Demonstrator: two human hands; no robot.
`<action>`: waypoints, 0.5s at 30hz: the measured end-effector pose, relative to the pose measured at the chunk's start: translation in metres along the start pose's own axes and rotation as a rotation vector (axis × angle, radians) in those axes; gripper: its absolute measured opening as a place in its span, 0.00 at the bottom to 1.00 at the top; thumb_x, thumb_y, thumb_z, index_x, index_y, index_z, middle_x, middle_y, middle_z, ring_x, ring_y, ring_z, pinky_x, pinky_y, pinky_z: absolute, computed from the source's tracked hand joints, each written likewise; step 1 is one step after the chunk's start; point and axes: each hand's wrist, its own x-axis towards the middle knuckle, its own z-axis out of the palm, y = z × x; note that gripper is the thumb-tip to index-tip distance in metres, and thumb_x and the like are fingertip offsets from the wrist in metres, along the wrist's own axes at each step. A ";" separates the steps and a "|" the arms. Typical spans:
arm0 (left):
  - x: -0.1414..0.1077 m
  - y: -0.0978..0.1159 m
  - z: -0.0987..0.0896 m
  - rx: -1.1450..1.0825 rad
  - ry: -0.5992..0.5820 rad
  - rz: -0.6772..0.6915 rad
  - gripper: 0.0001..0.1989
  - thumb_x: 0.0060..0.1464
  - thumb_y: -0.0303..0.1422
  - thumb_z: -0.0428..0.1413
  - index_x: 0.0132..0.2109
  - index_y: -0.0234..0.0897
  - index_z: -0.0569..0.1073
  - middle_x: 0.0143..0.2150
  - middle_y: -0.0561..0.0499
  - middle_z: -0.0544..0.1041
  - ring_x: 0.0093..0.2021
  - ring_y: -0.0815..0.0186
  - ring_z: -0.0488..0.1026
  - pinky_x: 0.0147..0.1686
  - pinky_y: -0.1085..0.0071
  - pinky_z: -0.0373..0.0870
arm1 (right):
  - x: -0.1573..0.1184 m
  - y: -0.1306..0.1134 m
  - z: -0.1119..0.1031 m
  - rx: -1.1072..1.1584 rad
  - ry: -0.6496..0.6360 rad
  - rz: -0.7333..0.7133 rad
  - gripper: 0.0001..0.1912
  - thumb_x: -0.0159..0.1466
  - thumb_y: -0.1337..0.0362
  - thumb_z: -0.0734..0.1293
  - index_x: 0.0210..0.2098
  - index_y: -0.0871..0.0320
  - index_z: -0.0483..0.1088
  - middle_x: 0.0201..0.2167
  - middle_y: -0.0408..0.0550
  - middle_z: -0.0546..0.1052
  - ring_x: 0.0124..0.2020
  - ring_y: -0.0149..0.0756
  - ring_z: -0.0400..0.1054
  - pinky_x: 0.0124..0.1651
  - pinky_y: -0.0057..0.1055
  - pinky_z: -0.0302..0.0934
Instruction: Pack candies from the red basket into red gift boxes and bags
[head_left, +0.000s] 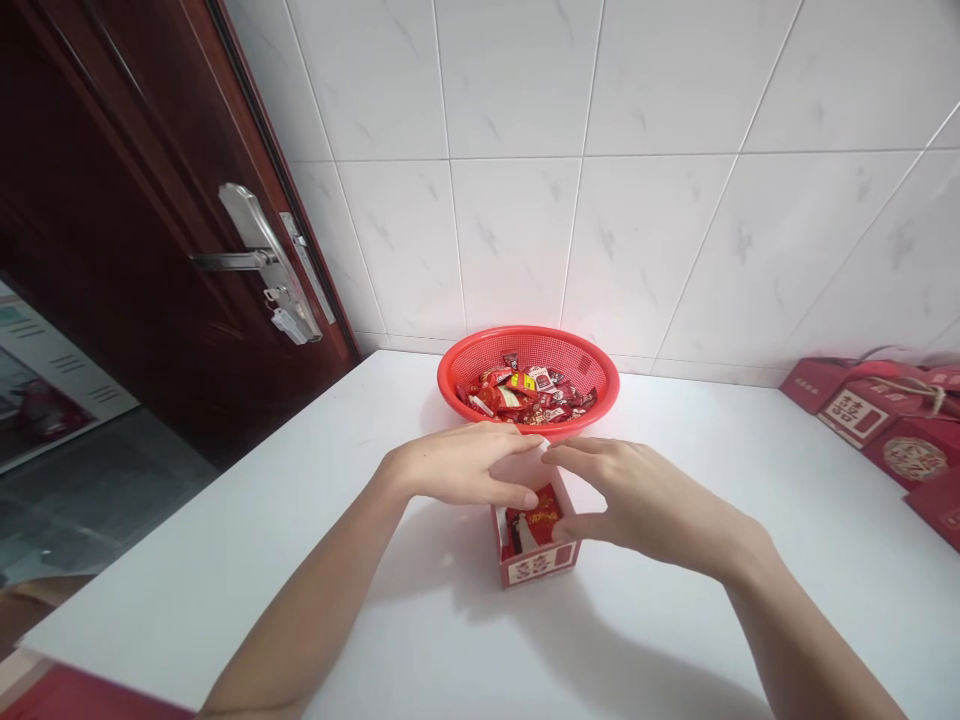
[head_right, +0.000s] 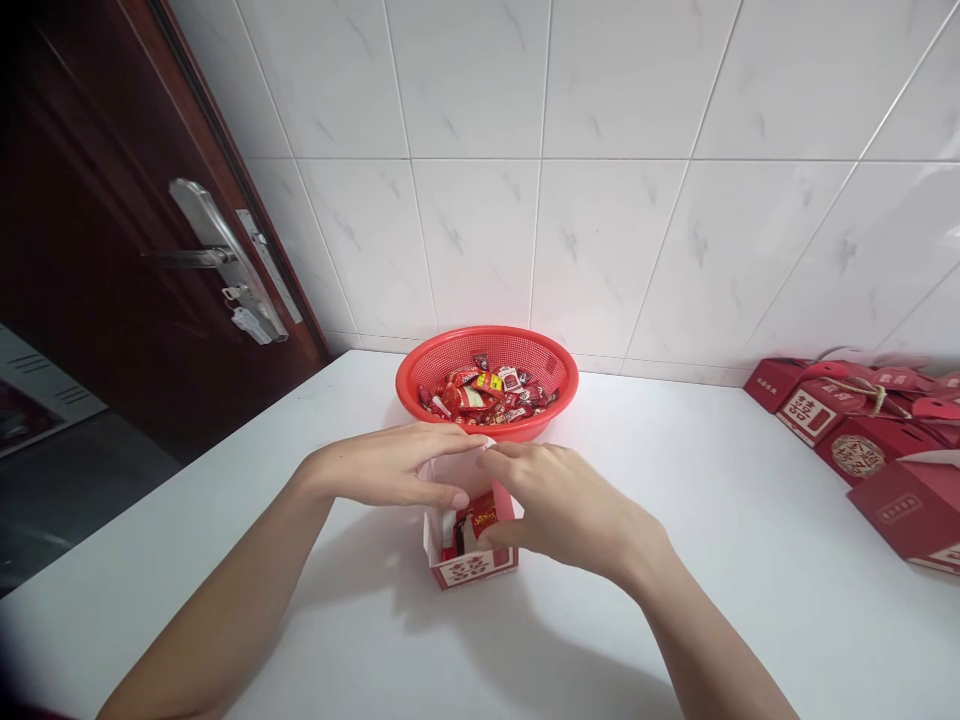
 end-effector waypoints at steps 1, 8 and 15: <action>0.000 -0.001 -0.001 -0.018 -0.012 -0.008 0.28 0.61 0.49 0.57 0.64 0.45 0.69 0.55 0.46 0.77 0.54 0.53 0.73 0.51 0.65 0.67 | -0.001 0.001 0.000 0.026 -0.026 -0.011 0.09 0.64 0.60 0.71 0.42 0.54 0.71 0.40 0.46 0.77 0.37 0.40 0.71 0.35 0.31 0.58; -0.008 -0.016 -0.017 -0.088 -0.141 -0.045 0.42 0.52 0.51 0.64 0.70 0.52 0.61 0.66 0.48 0.69 0.63 0.52 0.66 0.59 0.63 0.63 | 0.002 0.005 -0.001 0.122 -0.235 -0.061 0.11 0.67 0.59 0.67 0.48 0.53 0.73 0.36 0.44 0.76 0.34 0.37 0.69 0.34 0.30 0.57; 0.002 -0.012 -0.006 -0.113 -0.077 -0.036 0.38 0.52 0.51 0.65 0.67 0.48 0.67 0.61 0.46 0.72 0.60 0.52 0.68 0.56 0.63 0.65 | 0.005 0.009 -0.001 0.130 -0.253 -0.083 0.13 0.68 0.57 0.67 0.49 0.53 0.73 0.36 0.44 0.77 0.33 0.36 0.69 0.34 0.30 0.58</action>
